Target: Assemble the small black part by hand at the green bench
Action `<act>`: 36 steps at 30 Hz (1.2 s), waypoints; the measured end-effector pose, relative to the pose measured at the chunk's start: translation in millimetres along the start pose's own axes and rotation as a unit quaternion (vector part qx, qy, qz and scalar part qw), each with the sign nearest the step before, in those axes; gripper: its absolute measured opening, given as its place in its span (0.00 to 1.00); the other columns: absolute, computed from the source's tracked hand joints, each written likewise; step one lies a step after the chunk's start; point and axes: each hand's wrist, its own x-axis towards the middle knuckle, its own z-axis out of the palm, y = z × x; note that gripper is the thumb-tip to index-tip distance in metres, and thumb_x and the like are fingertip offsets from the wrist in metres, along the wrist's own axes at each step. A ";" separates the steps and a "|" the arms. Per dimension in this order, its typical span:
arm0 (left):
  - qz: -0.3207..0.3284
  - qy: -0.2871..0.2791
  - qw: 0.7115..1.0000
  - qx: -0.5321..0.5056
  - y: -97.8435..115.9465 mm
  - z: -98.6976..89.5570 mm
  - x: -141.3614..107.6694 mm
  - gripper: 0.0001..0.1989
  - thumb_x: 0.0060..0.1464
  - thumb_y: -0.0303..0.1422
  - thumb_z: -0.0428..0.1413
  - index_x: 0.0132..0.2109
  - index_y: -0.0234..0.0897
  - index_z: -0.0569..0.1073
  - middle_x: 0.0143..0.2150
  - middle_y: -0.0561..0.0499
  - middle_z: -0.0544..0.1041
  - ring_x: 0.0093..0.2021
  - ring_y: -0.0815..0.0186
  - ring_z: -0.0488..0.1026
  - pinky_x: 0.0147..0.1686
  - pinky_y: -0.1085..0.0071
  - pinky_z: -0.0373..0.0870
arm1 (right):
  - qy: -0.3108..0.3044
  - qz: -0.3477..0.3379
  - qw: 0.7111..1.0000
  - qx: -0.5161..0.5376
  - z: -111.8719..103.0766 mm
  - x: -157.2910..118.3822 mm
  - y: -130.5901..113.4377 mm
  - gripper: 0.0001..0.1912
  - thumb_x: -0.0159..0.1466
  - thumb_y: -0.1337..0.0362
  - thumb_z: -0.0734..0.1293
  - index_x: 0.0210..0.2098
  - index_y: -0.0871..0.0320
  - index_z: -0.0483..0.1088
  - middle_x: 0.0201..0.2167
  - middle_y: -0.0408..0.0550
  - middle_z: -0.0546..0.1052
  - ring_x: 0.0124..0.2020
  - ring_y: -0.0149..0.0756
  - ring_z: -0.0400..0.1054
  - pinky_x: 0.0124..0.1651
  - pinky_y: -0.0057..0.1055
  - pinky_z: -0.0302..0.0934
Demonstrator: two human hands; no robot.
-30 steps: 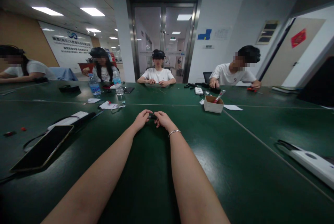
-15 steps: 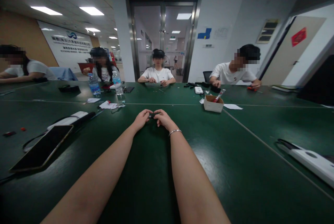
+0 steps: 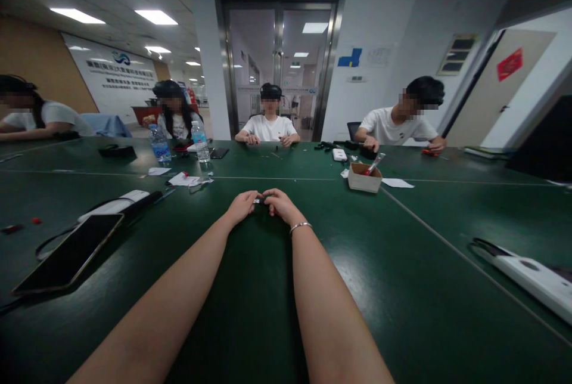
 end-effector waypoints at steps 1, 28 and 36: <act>-0.006 -0.001 1.000 0.005 -0.4 0.2 0.3 0.24 0.59 0.46 0.40 0.42 0.34 0.73 0.16 0.56 0.62 0.17 0.70 0.60 0.20 0.74 0.55 | 0.000 0.002 1.000 0.010 0.1 -0.5 -0.7 0.14 0.50 0.73 0.63 0.36 0.59 0.65 0.11 0.33 0.63 0.10 0.25 0.55 0.14 0.20 0.53; 0.008 0.000 0.999 -0.034 1.7 1.9 0.2 0.17 0.56 0.40 0.45 0.43 0.34 0.72 0.22 0.54 0.67 0.21 0.71 0.63 0.23 0.76 0.60 | -0.003 0.004 1.000 0.026 -1.8 -0.1 0.9 0.10 0.52 0.74 0.65 0.34 0.61 0.67 0.13 0.35 0.65 0.12 0.25 0.59 0.17 0.20 0.57; -0.004 0.011 0.999 -0.047 1.8 0.5 0.7 0.14 0.53 0.34 0.46 0.42 0.34 0.72 0.23 0.53 0.68 0.22 0.71 0.64 0.24 0.75 0.61 | -0.002 0.009 1.000 0.021 -2.8 -0.2 0.3 0.10 0.52 0.75 0.63 0.34 0.61 0.68 0.12 0.36 0.65 0.13 0.26 0.61 0.17 0.20 0.57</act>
